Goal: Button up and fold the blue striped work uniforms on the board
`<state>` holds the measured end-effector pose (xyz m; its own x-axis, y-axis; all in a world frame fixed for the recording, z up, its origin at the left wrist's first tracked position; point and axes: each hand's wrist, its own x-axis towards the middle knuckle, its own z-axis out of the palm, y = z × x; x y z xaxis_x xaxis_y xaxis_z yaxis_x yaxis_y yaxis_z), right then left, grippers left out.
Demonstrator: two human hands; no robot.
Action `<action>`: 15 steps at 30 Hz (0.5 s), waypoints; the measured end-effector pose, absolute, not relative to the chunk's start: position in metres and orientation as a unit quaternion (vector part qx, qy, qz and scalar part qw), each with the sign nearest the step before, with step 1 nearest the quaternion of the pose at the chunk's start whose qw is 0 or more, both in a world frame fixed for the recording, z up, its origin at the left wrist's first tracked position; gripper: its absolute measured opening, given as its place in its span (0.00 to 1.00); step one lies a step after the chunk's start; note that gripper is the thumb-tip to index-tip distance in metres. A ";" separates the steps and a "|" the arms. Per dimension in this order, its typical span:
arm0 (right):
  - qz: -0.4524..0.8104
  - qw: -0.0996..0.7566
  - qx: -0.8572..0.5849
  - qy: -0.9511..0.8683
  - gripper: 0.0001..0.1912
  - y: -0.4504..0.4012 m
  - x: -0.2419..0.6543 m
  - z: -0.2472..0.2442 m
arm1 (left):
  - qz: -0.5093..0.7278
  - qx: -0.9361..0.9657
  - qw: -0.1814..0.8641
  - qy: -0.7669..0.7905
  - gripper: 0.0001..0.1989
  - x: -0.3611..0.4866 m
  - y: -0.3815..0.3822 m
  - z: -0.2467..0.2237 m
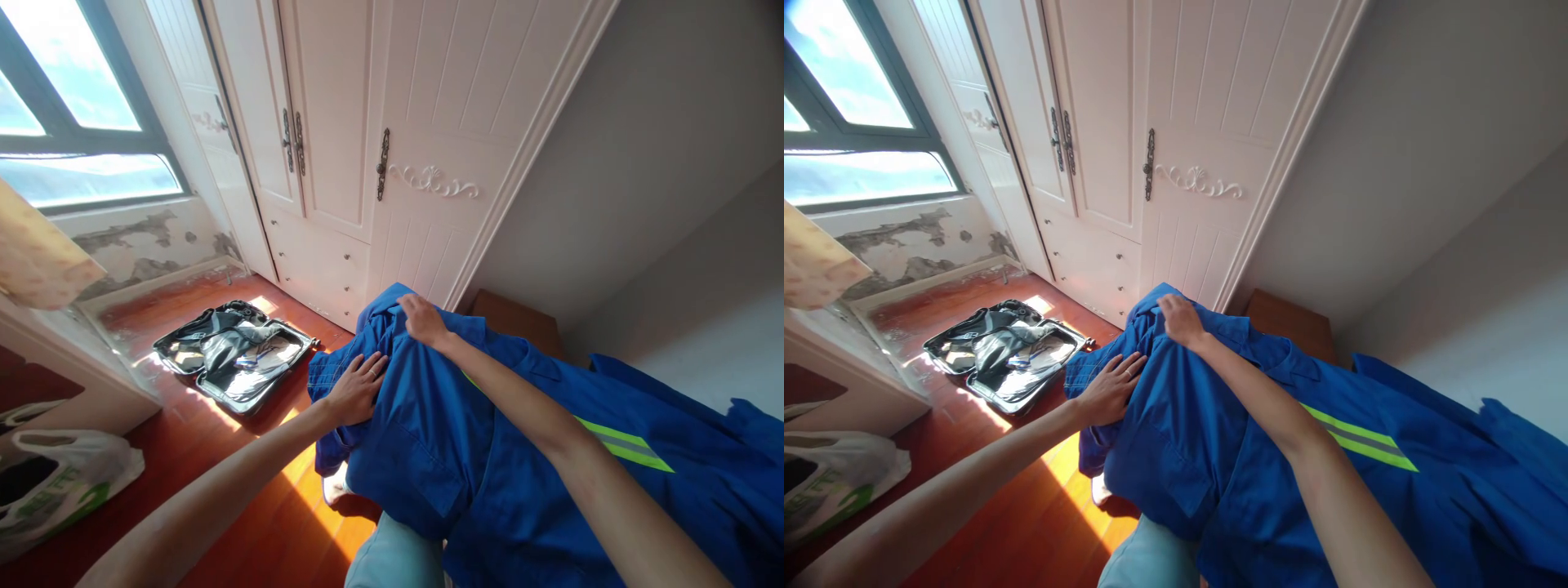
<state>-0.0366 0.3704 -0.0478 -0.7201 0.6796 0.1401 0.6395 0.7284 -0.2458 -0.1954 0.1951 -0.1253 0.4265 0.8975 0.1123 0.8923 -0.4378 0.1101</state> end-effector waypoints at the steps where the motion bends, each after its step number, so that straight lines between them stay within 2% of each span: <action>1: 0.097 0.074 -0.271 -0.955 0.24 0.355 -0.036 -0.050 | 0.071 0.846 0.026 0.528 0.32 -0.196 0.197 -0.125; 3: 0.099 -0.024 -0.079 -0.992 0.31 0.327 -0.031 -0.057 | 0.047 0.853 0.050 0.517 0.35 -0.201 0.202 -0.124; 5: 0.070 -0.087 0.012 -0.994 0.35 0.310 -0.024 -0.062 | 0.017 0.865 0.084 0.495 0.40 -0.208 0.209 -0.121; 9: -0.006 -0.109 -0.029 -0.994 0.15 0.315 -0.009 -0.055 | -0.018 0.873 0.151 0.463 0.52 -0.218 0.220 -0.111; 12: 0.046 -0.044 -0.015 -0.998 0.12 0.332 -0.002 -0.043 | -0.013 0.870 0.122 0.477 0.51 -0.212 0.214 -0.109; 15: 0.161 0.097 -0.010 -0.982 0.14 0.340 0.001 -0.035 | 0.015 0.876 0.052 0.480 0.42 -0.201 0.201 -0.113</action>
